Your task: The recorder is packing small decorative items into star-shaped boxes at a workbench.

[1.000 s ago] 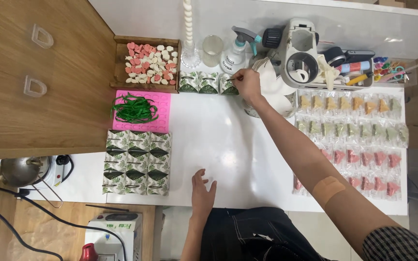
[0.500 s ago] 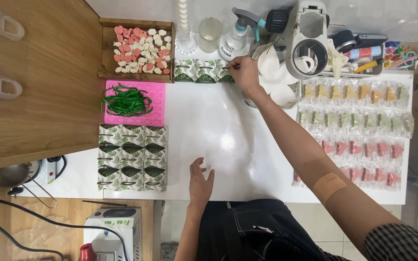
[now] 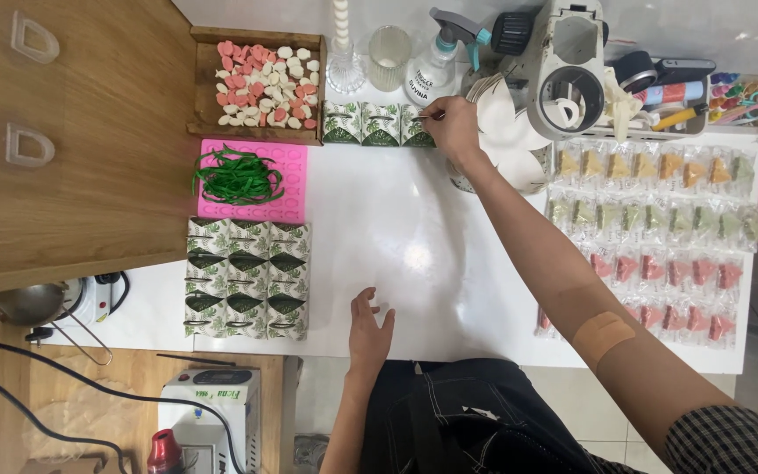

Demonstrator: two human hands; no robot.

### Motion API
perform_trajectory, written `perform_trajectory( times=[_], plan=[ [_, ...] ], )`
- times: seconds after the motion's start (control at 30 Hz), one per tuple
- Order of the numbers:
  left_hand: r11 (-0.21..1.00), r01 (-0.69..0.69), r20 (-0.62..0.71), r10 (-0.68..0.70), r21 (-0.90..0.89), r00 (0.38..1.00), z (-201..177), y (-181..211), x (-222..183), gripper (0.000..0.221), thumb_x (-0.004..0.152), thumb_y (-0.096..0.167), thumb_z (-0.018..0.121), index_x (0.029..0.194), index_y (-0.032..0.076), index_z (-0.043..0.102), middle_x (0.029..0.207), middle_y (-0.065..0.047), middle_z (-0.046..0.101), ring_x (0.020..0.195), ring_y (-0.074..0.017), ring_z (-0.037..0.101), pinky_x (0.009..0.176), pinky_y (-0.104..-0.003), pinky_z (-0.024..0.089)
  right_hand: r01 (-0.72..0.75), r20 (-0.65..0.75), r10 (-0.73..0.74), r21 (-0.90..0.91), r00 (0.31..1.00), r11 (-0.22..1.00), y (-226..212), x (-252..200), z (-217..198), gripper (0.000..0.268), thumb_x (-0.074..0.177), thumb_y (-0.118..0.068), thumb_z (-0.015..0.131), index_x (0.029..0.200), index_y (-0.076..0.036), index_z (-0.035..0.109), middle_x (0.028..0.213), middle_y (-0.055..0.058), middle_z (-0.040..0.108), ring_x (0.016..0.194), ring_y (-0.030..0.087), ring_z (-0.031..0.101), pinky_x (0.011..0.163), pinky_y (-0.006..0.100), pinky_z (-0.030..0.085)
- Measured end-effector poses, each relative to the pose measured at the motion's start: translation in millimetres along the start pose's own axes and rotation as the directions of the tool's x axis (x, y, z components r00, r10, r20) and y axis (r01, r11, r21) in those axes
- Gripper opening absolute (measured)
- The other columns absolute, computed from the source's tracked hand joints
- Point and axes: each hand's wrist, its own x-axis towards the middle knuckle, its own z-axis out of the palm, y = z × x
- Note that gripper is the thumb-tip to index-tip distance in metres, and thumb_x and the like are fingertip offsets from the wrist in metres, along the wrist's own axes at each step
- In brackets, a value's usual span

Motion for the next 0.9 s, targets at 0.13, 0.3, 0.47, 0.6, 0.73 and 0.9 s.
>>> perform_trajectory(
  times=[0.13,0.3,0.47,0.6,0.73,0.9],
  plan=[
    [1.0,0.021,0.024,-0.021,0.006,0.999,-0.6,0.4,-0.9,0.059,0.092,0.017,0.07,0.142,0.008,0.04,0.14,-0.016,0.048,0.113,-0.0262,0.065,0.086,-0.041,0.06,0.052,-0.017,-0.053,-0.02,0.998,0.998,1.1,-0.1,1.2,0.018,0.073,-0.001,0.081,0.091,-0.003,0.081,0.082,0.012,0.077,0.07,0.018,0.074,0.071,0.03,0.06],
    [0.999,0.033,0.03,-0.034,0.011,0.999,-2.0,5.8,-1.6,0.058,0.092,0.017,0.069,0.142,0.009,0.04,0.139,-0.015,0.049,0.113,-0.0257,0.064,0.085,-0.041,0.06,-0.02,0.005,0.02,-0.033,1.0,0.999,-5.9,-2.3,0.7,0.016,0.075,-0.003,0.082,0.091,-0.003,0.081,0.082,0.011,0.077,0.07,0.019,0.074,0.07,0.031,0.059],
    [1.0,-0.013,0.001,0.013,-0.003,1.0,-0.6,4.5,-1.0,0.057,0.092,0.017,0.07,0.141,0.008,0.042,0.139,-0.015,0.05,0.113,-0.0263,0.065,0.086,-0.041,0.059,0.05,0.002,-0.05,-0.012,0.999,0.999,-22.9,-13.2,-24.5,0.028,0.079,-0.008,0.082,0.105,-0.002,0.076,0.098,0.017,0.072,0.073,0.022,0.073,0.072,0.034,0.058],
    [0.999,-0.045,-0.002,0.045,-0.01,0.999,-0.6,8.3,-1.7,0.056,0.092,0.018,0.07,0.141,0.008,0.043,0.139,-0.015,0.051,0.113,-0.0268,0.065,0.086,-0.042,0.059,0.035,0.009,-0.034,-0.099,0.999,0.994,-17.2,-33.5,-72.1,0.031,0.093,-0.019,0.076,0.122,-0.007,0.073,0.118,0.014,0.073,0.085,0.024,0.073,0.08,0.037,0.058],
    [0.998,-0.063,0.034,0.063,0.011,0.997,8.8,2.9,1.9,0.058,0.093,0.018,0.07,0.142,0.008,0.041,0.138,-0.016,0.049,0.112,-0.0269,0.065,0.086,-0.041,0.059,0.161,0.208,-0.064,-0.493,0.976,0.855,-17.4,-89.3,-135.6,0.046,0.082,-0.026,0.079,0.125,-0.014,0.071,0.119,0.013,0.07,0.11,0.033,0.065,0.098,0.047,0.048],
    [0.988,-0.151,0.036,0.151,0.009,0.988,16.9,0.4,3.5,0.057,0.09,0.018,0.071,0.14,0.009,0.044,0.138,-0.015,0.052,0.109,-0.027,0.068,0.086,-0.042,0.058,0.285,0.234,-0.165,-0.835,0.958,0.47,65.3,-136.8,-146.3,0.056,0.065,-0.033,0.082,0.118,-0.019,0.072,0.119,0.007,0.072,0.12,0.029,0.063,0.108,0.053,0.032]
  ],
)
